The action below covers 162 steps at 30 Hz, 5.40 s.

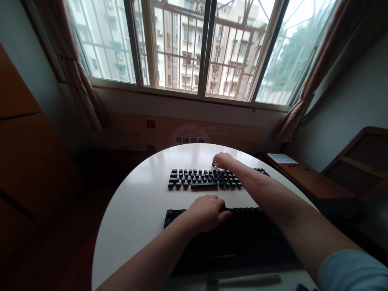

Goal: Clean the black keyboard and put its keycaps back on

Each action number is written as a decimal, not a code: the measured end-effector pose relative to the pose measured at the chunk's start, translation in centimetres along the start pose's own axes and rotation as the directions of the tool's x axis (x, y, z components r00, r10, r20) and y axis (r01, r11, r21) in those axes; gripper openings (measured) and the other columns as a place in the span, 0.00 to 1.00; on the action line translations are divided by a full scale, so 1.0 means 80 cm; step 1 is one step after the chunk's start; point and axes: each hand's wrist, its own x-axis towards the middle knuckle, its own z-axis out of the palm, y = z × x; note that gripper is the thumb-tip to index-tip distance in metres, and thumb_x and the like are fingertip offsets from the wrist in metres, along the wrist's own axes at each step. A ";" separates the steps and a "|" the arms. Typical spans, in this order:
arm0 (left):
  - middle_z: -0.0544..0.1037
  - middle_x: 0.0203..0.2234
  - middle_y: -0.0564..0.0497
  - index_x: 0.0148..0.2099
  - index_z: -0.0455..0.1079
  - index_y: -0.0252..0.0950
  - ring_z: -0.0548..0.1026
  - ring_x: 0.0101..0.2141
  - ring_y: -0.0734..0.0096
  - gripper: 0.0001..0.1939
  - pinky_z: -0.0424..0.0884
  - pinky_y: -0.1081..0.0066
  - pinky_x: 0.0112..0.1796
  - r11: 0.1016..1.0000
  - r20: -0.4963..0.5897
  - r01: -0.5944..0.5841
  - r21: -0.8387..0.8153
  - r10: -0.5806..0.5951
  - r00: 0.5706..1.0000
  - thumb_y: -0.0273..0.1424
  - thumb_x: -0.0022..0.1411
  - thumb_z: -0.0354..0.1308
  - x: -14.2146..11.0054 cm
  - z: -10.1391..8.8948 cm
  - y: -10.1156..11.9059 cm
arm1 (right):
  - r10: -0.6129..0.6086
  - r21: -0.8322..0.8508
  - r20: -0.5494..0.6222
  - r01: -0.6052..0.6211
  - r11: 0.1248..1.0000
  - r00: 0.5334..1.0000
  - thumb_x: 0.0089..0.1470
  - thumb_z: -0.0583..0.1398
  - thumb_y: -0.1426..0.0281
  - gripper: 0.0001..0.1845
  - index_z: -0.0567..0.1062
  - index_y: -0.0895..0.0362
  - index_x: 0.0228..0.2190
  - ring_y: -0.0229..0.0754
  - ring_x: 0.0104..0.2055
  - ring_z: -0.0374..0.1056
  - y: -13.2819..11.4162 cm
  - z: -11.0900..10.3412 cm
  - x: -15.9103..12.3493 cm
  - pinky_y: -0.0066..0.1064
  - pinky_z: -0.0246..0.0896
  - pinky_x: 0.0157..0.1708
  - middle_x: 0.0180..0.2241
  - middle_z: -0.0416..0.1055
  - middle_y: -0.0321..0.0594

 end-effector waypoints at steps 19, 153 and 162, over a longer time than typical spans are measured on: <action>0.82 0.40 0.47 0.45 0.78 0.39 0.77 0.40 0.60 0.17 0.67 0.68 0.37 0.998 0.054 -0.018 -0.058 0.021 0.998 0.44 0.67 0.54 -0.007 -0.024 -0.020 | -0.138 0.516 -0.469 0.397 0.759 0.873 0.59 0.60 0.68 0.10 0.82 0.54 0.39 0.40 0.36 0.73 -0.004 -0.025 -0.269 0.28 0.63 0.37 0.35 0.79 0.38; 0.79 0.27 0.52 0.28 0.75 0.38 0.75 0.31 0.68 0.13 0.66 0.72 0.35 0.997 -0.189 -0.042 -0.062 0.029 0.982 0.18 0.52 0.52 -0.017 -0.060 -0.039 | 0.119 0.702 -0.470 0.289 0.650 0.874 0.57 0.64 0.60 0.13 0.79 0.56 0.38 0.41 0.29 0.76 0.044 -0.025 -0.223 0.28 0.69 0.29 0.31 0.80 0.38; 0.79 0.27 0.52 0.28 0.75 0.37 0.76 0.32 0.69 0.14 0.67 0.72 0.38 0.998 -0.130 -0.009 -0.060 0.001 0.992 0.18 0.53 0.51 -0.011 -0.047 -0.045 | 0.030 0.815 -0.421 0.364 0.452 0.907 0.54 0.64 0.68 0.04 0.77 0.56 0.31 0.38 0.31 0.75 0.023 0.013 -0.295 0.24 0.65 0.23 0.39 0.80 0.43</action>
